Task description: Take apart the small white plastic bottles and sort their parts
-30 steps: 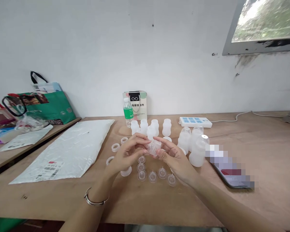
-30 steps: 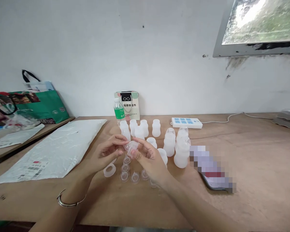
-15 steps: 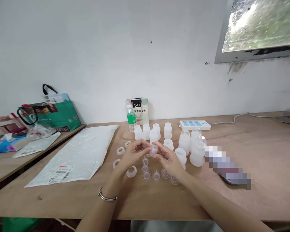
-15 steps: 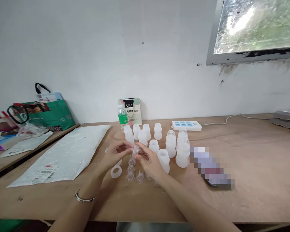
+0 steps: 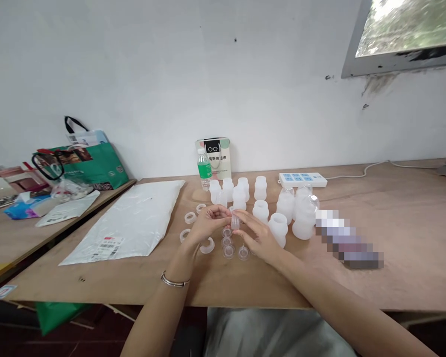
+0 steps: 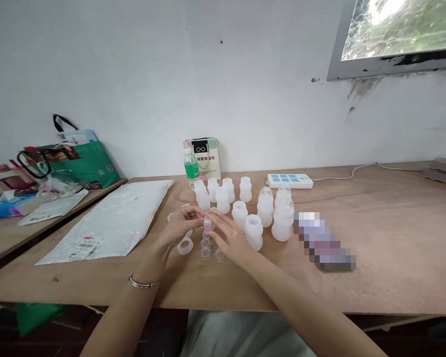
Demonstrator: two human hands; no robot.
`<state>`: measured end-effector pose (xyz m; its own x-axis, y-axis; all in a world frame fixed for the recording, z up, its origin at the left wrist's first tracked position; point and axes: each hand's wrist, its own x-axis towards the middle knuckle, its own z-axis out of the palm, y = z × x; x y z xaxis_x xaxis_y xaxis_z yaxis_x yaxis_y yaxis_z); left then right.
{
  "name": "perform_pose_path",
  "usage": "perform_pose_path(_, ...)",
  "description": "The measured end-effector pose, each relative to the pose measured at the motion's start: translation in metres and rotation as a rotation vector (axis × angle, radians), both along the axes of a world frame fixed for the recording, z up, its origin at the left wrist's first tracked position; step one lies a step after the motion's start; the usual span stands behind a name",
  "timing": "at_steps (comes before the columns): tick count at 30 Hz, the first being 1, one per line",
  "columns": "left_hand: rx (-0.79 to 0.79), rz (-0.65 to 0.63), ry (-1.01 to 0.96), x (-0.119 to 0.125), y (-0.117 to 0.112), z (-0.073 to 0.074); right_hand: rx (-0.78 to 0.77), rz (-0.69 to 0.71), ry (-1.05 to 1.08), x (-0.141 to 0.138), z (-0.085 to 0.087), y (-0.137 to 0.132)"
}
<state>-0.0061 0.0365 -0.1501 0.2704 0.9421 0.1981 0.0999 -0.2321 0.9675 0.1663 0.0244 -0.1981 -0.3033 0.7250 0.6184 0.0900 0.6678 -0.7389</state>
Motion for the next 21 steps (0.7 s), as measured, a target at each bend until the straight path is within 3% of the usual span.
perform_pose_path(3, 0.083, 0.019, -0.013, -0.003, 0.001, 0.001, -0.264, 0.045, 0.157, -0.002, 0.001, 0.004)
perform_pose_path(6, 0.181, -0.036, 0.102, -0.006, 0.001, 0.002, -0.45, 0.071, 0.292, -0.004, 0.003, 0.008)
perform_pose_path(9, 0.2, -0.103, 0.247, -0.007, -0.003, 0.003, -0.533, 0.107, 0.353, -0.004, 0.006, 0.008)
perform_pose_path(15, 0.17, -0.187, 0.164, -0.008, -0.01, 0.008, -0.541, 0.105, 0.273, -0.008, 0.01, -0.003)
perform_pose_path(18, 0.16, -0.094, 0.104, -0.025, -0.008, 0.015, -0.518, 0.052, 0.207, -0.009, 0.01, -0.005)
perform_pose_path(21, 0.163, 0.169, 0.229, -0.056, -0.001, 0.02, -0.477, -0.022, 0.119, -0.009, 0.009, -0.004)
